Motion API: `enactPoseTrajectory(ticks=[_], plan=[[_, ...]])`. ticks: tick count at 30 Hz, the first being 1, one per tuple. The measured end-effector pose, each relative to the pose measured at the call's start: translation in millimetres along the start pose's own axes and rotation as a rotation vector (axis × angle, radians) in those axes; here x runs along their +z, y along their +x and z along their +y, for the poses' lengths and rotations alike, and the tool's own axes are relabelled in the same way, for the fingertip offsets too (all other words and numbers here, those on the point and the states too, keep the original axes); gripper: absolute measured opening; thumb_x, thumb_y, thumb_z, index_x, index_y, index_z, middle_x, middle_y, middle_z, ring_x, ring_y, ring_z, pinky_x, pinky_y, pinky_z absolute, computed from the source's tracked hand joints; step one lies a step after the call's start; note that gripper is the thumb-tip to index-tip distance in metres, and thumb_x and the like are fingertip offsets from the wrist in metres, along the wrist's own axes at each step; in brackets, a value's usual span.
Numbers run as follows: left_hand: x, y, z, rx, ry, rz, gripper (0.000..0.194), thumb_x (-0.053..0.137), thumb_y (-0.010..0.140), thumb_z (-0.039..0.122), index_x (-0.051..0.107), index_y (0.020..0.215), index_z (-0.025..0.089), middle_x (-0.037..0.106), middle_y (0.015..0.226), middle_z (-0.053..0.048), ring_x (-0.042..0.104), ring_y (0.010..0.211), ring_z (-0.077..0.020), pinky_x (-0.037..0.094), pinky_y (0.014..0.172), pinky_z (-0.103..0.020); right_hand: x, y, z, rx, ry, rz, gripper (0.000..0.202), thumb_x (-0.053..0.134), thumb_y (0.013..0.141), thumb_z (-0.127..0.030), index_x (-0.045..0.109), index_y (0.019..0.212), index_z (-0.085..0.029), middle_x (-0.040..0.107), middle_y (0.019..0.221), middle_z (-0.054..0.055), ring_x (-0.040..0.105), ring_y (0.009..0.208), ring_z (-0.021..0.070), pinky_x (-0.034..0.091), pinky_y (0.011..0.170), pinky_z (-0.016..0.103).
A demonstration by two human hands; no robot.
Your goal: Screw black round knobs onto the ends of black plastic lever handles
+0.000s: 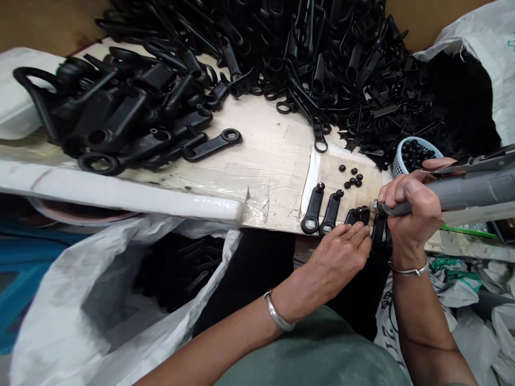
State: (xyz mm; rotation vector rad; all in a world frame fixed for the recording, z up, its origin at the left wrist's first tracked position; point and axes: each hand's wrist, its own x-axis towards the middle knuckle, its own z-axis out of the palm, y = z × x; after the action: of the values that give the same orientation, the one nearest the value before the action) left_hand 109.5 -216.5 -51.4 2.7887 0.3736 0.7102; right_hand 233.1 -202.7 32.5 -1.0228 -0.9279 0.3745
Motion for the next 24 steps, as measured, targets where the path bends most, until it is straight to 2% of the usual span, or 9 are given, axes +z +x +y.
enactPoseTrajectory(ticks=[6,10,14,20,24], plan=[[1.3,0,-1,0.009,-0.017,0.008,0.028,0.055,0.096,0.015,0.058,0.123,0.01,0.063,0.136,-0.011,0.055,0.131,-0.0199,0.041,0.106,-0.032,-1,2,2,-0.022,-0.033,0.038,0.023,0.066,0.069,-0.023,0.053,0.088,-0.028,0.044,0.048,-0.013,0.038,0.036,0.0098,0.038,0.04,0.028],[-0.3,1,0,0.007,-0.002,-0.004,0.026,0.054,0.097,0.015,0.059,0.121,0.01,0.062,0.136,-0.014,0.055,0.131,-0.0211,0.042,0.105,-0.033,1,1,1,-0.017,-0.054,0.042,0.022,0.064,0.069,-0.02,0.054,0.087,-0.028,0.045,0.049,-0.012,0.037,0.037,0.0104,0.037,0.04,0.029],[-2.4,1,1,-0.001,-0.003,0.004,0.024,0.055,0.096,0.014,0.06,0.119,0.01,0.063,0.135,-0.012,0.056,0.13,-0.0206,0.043,0.105,-0.032,5,2,0,-0.024,-0.063,0.059,0.022,0.062,0.067,-0.016,0.055,0.085,-0.027,0.046,0.048,-0.012,0.035,0.036,0.0097,0.036,0.038,0.028],[-1.8,0,0,0.008,-0.007,-0.022,0.026,0.054,0.097,0.014,0.059,0.122,0.01,0.061,0.137,-0.013,0.055,0.131,-0.0206,0.043,0.105,-0.033,9,2,2,-0.023,-0.068,0.077,0.021,0.063,0.07,-0.014,0.053,0.083,-0.027,0.044,0.047,-0.012,0.041,0.034,0.0105,0.037,0.036,0.027],[-3.8,2,1,0.007,0.004,-0.02,0.025,0.055,0.096,0.013,0.06,0.12,0.009,0.063,0.134,-0.015,0.056,0.13,-0.0217,0.043,0.104,-0.033,11,1,6,-0.019,-0.055,0.075,0.02,0.064,0.069,-0.016,0.054,0.081,-0.028,0.044,0.047,-0.012,0.039,0.033,0.0109,0.037,0.035,0.028]])
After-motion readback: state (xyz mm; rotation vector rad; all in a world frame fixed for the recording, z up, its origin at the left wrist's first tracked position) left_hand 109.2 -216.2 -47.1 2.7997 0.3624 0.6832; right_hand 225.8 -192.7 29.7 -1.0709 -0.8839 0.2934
